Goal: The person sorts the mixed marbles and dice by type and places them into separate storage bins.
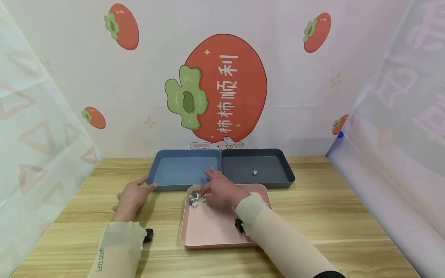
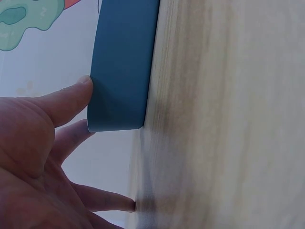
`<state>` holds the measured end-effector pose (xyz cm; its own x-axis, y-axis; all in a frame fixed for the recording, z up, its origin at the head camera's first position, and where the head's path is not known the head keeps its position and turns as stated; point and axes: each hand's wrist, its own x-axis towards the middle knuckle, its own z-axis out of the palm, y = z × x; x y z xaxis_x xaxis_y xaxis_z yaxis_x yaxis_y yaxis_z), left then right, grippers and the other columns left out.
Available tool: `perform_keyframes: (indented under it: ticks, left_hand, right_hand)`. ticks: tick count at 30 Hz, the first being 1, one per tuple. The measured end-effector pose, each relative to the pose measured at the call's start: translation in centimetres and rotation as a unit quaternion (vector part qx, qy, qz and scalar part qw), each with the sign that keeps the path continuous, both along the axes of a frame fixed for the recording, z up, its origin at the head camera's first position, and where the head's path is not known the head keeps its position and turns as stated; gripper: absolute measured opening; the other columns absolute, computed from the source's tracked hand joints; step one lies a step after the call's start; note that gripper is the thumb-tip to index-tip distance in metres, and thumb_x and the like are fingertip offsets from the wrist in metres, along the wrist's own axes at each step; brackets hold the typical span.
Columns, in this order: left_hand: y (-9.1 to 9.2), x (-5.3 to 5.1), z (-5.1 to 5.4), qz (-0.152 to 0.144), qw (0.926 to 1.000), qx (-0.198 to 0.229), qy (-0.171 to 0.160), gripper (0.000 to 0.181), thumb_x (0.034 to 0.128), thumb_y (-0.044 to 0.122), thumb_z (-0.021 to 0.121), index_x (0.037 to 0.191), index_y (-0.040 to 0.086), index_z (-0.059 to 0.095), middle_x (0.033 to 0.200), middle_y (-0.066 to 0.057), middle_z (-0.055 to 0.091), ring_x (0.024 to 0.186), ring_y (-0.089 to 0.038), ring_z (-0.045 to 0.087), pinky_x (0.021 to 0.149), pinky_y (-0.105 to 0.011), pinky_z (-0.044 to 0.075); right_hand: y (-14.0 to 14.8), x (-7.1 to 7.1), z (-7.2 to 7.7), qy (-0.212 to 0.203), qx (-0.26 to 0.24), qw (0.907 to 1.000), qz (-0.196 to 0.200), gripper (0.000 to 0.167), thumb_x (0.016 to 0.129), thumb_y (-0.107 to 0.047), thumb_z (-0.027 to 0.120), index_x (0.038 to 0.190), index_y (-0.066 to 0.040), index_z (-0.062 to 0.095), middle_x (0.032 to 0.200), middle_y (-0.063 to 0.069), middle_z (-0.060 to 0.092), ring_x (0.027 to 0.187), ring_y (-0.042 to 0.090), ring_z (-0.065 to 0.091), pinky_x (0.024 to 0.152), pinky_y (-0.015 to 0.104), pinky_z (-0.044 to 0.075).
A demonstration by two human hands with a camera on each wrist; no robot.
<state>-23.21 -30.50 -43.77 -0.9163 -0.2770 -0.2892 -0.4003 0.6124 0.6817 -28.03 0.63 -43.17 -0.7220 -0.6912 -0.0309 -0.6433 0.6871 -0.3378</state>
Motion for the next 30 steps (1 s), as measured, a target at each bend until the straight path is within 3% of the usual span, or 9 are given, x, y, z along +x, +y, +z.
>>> perform_keyframes:
  ticks: [6,15,22,30]
  left_hand:
    - [-0.09,-0.02,-0.09,-0.002,1.0000,-0.001,-0.001,0.083,0.0931,0.063,0.058,0.159,0.023,0.027,0.159,-0.031,0.009,0.127,-0.070,-0.023,0.085,-0.088,-0.012]
    - [-0.07,-0.01,-0.01,-0.001,1.0000,-0.005,0.001,0.082,0.0937,0.063,0.057,0.159,0.023,0.028,0.159,-0.031,0.009,0.127,-0.071,-0.022,0.085,-0.089,-0.011]
    - [-0.06,-0.04,-0.12,-0.002,1.0000,-0.004,-0.001,0.082,0.0940,0.063,0.057,0.160,0.023,0.026,0.159,-0.031,0.008,0.126,-0.071,-0.024,0.085,-0.089,-0.012]
    - [0.03,-0.04,0.02,-0.001,1.0000,-0.007,0.000,0.081,0.0941,0.062,0.057,0.159,0.023,0.027,0.159,-0.031,0.010,0.127,-0.071,-0.021,0.085,-0.089,-0.012]
  right_hand:
    - [-0.04,0.16,-0.05,0.012,0.025,0.9996,0.006,0.008,0.090,-0.024,0.076,0.087,-0.031,0.076,0.160,0.012,0.030,0.150,0.033,0.007,0.120,0.044,0.006]
    - [-0.03,0.23,0.00,0.028,0.052,0.9982,0.010,0.015,0.087,-0.029,0.078,0.076,-0.032,0.069,0.159,0.011,0.033,0.150,0.032,0.008,0.120,0.042,0.005]
    - [0.23,0.19,0.07,0.024,0.052,0.9983,0.014,0.007,0.087,-0.027,0.079,0.086,-0.033,0.075,0.159,0.009,0.033,0.151,0.032,0.007,0.120,0.043,0.004]
    - [0.41,-0.01,-0.15,0.032,0.058,0.9978,0.006,0.019,0.085,-0.032,0.079,0.073,-0.034,0.065,0.157,0.011,0.036,0.150,0.033,0.008,0.120,0.042,0.004]
